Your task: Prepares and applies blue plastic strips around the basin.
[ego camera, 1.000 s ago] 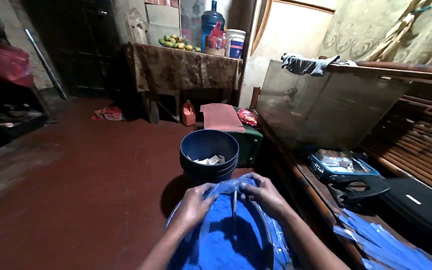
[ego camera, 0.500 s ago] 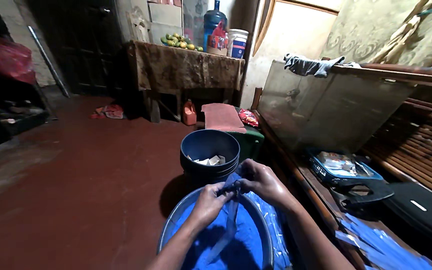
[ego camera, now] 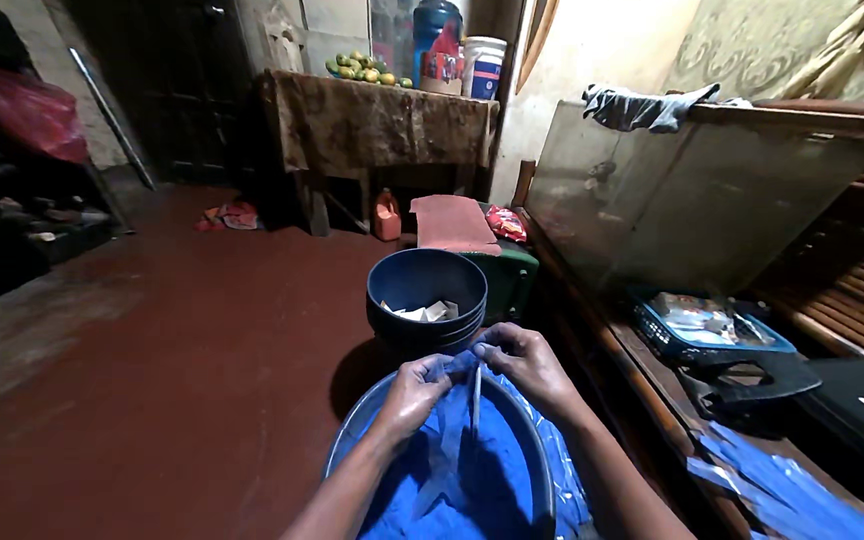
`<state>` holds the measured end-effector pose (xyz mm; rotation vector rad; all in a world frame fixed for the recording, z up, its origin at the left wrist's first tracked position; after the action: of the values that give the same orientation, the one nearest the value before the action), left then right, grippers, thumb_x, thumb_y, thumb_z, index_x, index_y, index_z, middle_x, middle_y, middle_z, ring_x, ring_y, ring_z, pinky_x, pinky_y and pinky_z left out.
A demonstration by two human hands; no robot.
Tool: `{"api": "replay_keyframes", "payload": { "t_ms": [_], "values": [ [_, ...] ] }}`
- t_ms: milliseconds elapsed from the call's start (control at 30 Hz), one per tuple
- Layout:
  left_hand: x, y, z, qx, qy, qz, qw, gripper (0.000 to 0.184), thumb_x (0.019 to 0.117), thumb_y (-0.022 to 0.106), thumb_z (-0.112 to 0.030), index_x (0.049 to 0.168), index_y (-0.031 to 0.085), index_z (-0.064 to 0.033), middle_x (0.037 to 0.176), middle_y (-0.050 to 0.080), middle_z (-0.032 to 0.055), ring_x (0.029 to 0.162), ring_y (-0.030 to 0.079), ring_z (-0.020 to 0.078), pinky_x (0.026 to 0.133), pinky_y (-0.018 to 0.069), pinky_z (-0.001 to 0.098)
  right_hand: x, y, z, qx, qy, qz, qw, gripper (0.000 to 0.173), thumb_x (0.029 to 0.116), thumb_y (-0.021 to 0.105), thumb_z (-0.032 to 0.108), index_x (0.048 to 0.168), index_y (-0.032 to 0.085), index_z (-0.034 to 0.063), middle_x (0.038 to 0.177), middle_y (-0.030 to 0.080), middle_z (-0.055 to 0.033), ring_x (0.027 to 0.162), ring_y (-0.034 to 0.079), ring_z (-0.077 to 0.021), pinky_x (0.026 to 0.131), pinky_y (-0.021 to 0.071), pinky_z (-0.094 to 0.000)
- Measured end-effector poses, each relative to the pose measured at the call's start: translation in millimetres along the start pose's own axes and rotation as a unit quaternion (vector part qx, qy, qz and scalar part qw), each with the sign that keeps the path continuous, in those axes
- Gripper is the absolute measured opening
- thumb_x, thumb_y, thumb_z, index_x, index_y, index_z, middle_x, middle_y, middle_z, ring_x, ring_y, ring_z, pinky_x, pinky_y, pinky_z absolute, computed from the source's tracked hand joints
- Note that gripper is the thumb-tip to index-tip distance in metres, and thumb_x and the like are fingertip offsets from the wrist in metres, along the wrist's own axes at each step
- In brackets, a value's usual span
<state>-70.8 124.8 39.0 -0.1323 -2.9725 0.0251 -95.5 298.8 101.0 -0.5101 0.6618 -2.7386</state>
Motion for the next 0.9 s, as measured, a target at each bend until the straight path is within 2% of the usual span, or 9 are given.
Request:
{"api": "replay_keyframes", "payload": {
  "t_ms": [133, 300, 367, 433, 533, 600, 700, 800, 900],
  "values": [
    [4, 2, 4, -0.037, -0.027, -0.005, 0.999, 0.013, 0.1014, 0.059, -0.007, 0.103, 0.072, -0.002, 0.08, 0.066, -0.0022, 0.067, 0.058, 0.0019, 0.064, 0.0492, 0.0181, -4, -4, 16, -0.09, -0.038, -0.029, 0.995, 0.018, 0.0981, 0.066, 0.018, 0.105, 0.073, 0.0028, 0.096, 0.068, -0.0064, 0.081, 0.063, -0.0064, 0.076, 0.0521, -0.0227],
    [8, 1, 5, -0.087, -0.03, 0.001, 0.996, 0.023, 0.1071, 0.053, -0.015, 0.114, 0.071, -0.0021, 0.087, 0.073, -0.0011, 0.067, 0.061, 0.0016, 0.063, 0.0495, 0.0169, -12, -11, 25, -0.19, -0.105, -0.007, 0.976, 0.017, 0.0974, 0.063, 0.012, 0.108, 0.07, 0.0002, 0.097, 0.068, -0.0113, 0.084, 0.065, -0.0138, 0.08, 0.0537, -0.0287],
    [10, 1, 5, -0.082, -0.02, 0.009, 0.996, 0.023, 0.1071, 0.053, -0.015, 0.116, 0.07, -0.0021, 0.088, 0.073, -0.0018, 0.066, 0.06, 0.0007, 0.063, 0.0488, 0.0161, -12, -14, 24, -0.164, -0.11, 0.029, 0.98, 0.016, 0.0975, 0.064, 0.012, 0.108, 0.07, 0.0013, 0.101, 0.066, -0.0097, 0.087, 0.064, -0.0105, 0.081, 0.0537, -0.0247],
    [10, 3, 4, -0.065, -0.008, 0.02, 0.998, 0.022, 0.1062, 0.055, -0.015, 0.116, 0.07, -0.0029, 0.088, 0.071, -0.003, 0.069, 0.06, 0.0, 0.065, 0.0493, 0.0161, -11, -17, 20, -0.109, -0.106, 0.063, 0.986, 0.018, 0.0985, 0.065, 0.014, 0.111, 0.07, 0.0016, 0.115, 0.064, -0.0095, 0.097, 0.065, -0.0074, 0.086, 0.0552, -0.0209],
    [10, 8, 1, -0.013, 0.006, 0.033, 0.999, 0.022, 0.1049, 0.058, -0.016, 0.115, 0.07, -0.0016, 0.095, 0.071, -0.0014, 0.082, 0.064, -0.0003, 0.078, 0.0526, 0.0185, -8, -16, 14, -0.028, -0.094, 0.074, 0.992, 0.018, 0.0983, 0.065, 0.016, 0.109, 0.071, 0.0016, 0.126, 0.064, -0.0097, 0.105, 0.065, -0.0072, 0.089, 0.0558, -0.0221],
    [8, 11, 1, 0.019, 0.017, 0.042, 0.999, 0.023, 0.1038, 0.055, -0.011, 0.117, 0.07, -0.0004, 0.102, 0.072, 0.0011, 0.09, 0.064, 0.0003, 0.084, 0.0526, 0.0202, -6, -12, 11, 0.015, -0.083, 0.059, 0.995, 0.016, 0.0973, 0.066, 0.012, 0.107, 0.071, 0.0009, 0.115, 0.067, -0.0066, 0.098, 0.066, -0.0054, 0.087, 0.0565, -0.0215],
    [7, 13, -1, 0.057, 0.036, 0.045, 0.997, 0.026, 0.0999, 0.048, -0.001, 0.114, 0.071, -0.0002, 0.098, 0.069, 0.0003, 0.085, 0.06, -0.0021, 0.079, 0.0493, 0.0177, -5, -7, 9, 0.022, -0.059, 0.03, 0.998, 0.012, 0.0969, 0.065, 0.01, 0.104, 0.07, 0.002, 0.094, 0.071, -0.0006, 0.085, 0.066, -0.0009, 0.079, 0.0548, -0.0195],
    [6, 12, -2, 0.085, 0.04, 0.041, 0.995, 0.025, 0.1, 0.05, -0.002, 0.109, 0.073, -0.0012, 0.093, 0.07, -0.0007, 0.083, 0.061, -0.0023, 0.079, 0.0503, 0.0187, -5, -7, 11, -0.008, -0.051, 0.006, 0.999, 0.013, 0.0972, 0.066, 0.013, 0.103, 0.072, 0.0036, 0.092, 0.071, 0.001, 0.082, 0.065, 0.0007, 0.078, 0.0542, -0.0183],
    [7, 7, 2, 0.147, 0.021, 0.035, 0.988, 0.022, 0.1005, 0.052, -0.007, 0.103, 0.073, -0.0026, 0.089, 0.069, 0.0018, 0.082, 0.061, 0.0049, 0.078, 0.0502, 0.0279, -6, -8, 13, -0.026, -0.062, -0.013, 0.998, 0.013, 0.0961, 0.068, 0.014, 0.102, 0.073, 0.0041, 0.091, 0.071, 0.0006, 0.081, 0.065, 0.0012, 0.076, 0.0539, -0.017]
  ]
}}
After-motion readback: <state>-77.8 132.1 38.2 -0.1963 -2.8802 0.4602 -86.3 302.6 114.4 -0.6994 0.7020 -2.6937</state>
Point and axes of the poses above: each hand's wrist, its own x-axis towards the middle knuckle, its own y-axis out of the palm, z = x × y, the point moved 4 cm from there along x, towards the middle knuckle
